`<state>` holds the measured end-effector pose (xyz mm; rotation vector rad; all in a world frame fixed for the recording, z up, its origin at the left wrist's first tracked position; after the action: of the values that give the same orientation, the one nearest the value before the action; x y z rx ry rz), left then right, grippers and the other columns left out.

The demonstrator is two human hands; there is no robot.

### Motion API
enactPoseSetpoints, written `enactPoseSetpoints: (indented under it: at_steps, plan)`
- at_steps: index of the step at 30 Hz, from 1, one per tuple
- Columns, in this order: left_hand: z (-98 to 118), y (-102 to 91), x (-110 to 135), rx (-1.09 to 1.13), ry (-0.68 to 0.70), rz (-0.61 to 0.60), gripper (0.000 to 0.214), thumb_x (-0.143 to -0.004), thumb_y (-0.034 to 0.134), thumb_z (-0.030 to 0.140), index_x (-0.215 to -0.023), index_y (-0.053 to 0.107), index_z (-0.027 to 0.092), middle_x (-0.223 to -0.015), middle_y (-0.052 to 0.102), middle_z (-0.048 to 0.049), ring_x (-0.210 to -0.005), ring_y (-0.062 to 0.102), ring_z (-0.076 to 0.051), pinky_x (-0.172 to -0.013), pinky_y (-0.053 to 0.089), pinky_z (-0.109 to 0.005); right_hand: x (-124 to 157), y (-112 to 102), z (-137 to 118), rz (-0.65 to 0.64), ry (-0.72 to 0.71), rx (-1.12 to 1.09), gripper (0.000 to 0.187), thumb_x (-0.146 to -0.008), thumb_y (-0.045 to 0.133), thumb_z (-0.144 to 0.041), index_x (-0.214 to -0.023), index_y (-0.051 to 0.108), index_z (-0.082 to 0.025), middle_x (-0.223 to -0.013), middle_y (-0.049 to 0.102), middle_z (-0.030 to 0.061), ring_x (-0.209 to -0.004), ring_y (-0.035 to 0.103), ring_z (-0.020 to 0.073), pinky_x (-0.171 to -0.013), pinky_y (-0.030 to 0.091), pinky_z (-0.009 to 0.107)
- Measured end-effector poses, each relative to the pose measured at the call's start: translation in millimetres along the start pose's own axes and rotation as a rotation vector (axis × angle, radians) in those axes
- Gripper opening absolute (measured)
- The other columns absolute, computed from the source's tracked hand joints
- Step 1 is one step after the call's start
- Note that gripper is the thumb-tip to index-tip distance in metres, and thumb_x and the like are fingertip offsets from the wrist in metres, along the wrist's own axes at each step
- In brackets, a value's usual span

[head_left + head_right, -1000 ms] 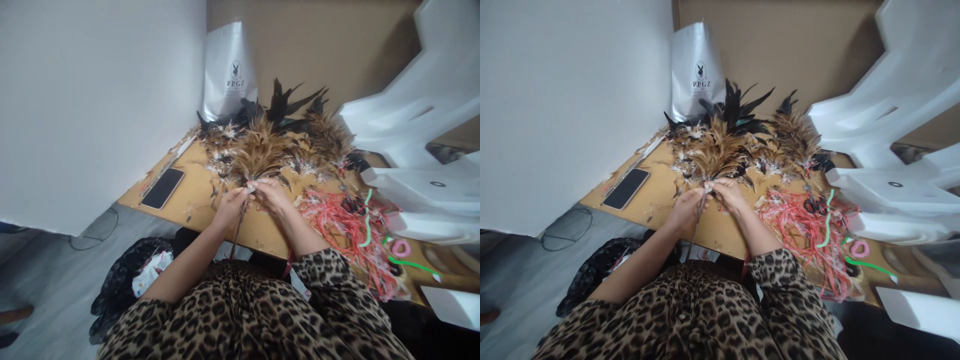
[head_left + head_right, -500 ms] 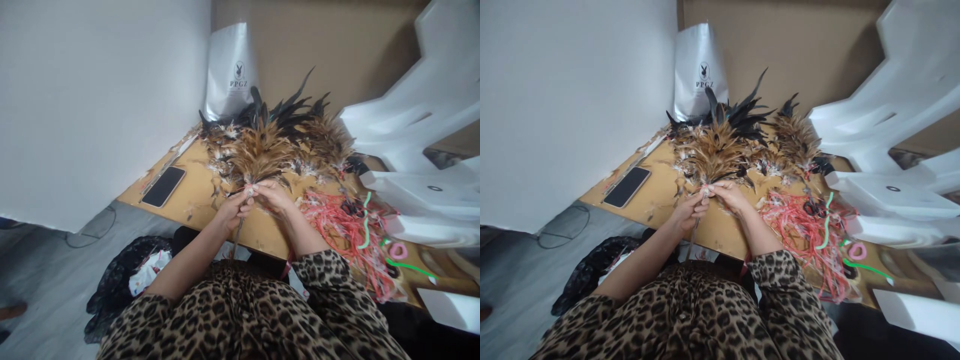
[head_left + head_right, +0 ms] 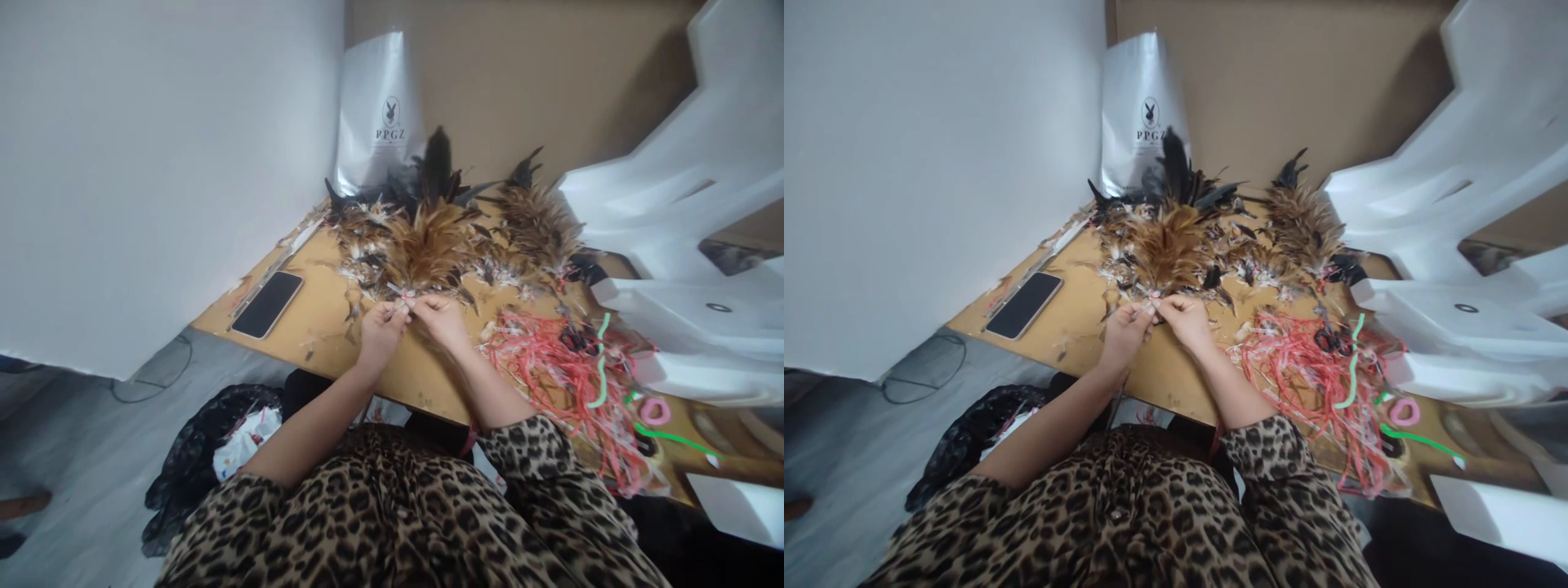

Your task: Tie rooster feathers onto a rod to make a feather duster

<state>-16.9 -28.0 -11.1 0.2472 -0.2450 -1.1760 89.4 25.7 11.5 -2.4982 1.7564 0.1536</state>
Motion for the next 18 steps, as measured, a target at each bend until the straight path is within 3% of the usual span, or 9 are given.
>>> enactPoseSetpoints:
  at_steps: [6,10,15,18]
  plan:
    - [4.2,8.8,6.4,0.142,0.038,-0.036,0.034,-0.067,0.073,0.035,-0.087,0.053,0.017,-0.062,0.056,0.0047,-0.042,0.041,-0.004,-0.041,0.031,-0.018,-4.5,3.3,21.2,-0.07,0.118,-0.224,0.032,-0.063,0.074,-0.047,-0.064,0.067,-0.016,-0.058,0.062,0.0007,-0.051,0.053,0.011,-0.05,0.042,0.024]
    - [15.3,17.4,15.0,0.199,0.03,-0.126,0.03,-0.073,0.067,0.042,-0.082,0.061,0.014,-0.065,0.054,0.0014,-0.05,0.043,-0.005,-0.044,0.033,-0.018,-1.6,8.6,25.1,-0.145,0.2,-0.319,0.035,-0.063,0.074,-0.049,-0.065,0.063,-0.016,-0.052,0.054,-0.0018,-0.041,0.042,0.007,-0.038,0.032,0.02]
    - [18.0,15.3,20.2,0.289,-0.049,-0.073,0.034,-0.071,0.069,0.042,-0.087,0.066,0.013,-0.066,0.055,-0.0001,-0.051,0.043,-0.005,-0.043,0.03,-0.018,0.5,11.9,23.7,-0.207,0.252,-0.396,0.034,-0.061,0.077,-0.044,-0.064,0.06,-0.015,-0.051,0.051,-0.0042,-0.036,0.029,0.0017,-0.035,0.016,0.016]
    - [13.9,11.4,17.5,0.27,-0.086,-0.039,0.032,-0.067,0.073,0.037,-0.085,0.067,0.011,-0.063,0.054,0.0009,-0.05,0.042,-0.004,-0.041,0.027,-0.017,-0.8,12.3,22.5,-0.227,0.229,-0.327,0.035,-0.063,0.075,-0.046,-0.063,0.06,-0.014,-0.049,0.051,-0.0041,-0.037,0.027,0.0019,-0.036,0.019,0.017]
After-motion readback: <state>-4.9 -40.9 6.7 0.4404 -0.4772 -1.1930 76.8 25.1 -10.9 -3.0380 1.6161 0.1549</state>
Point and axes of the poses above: each hand's wrist, its own x-axis away from the middle knuckle, its own y-axis out of the palm, z = x × y, the point moved 6 cm from there along -x, towards the middle knuckle
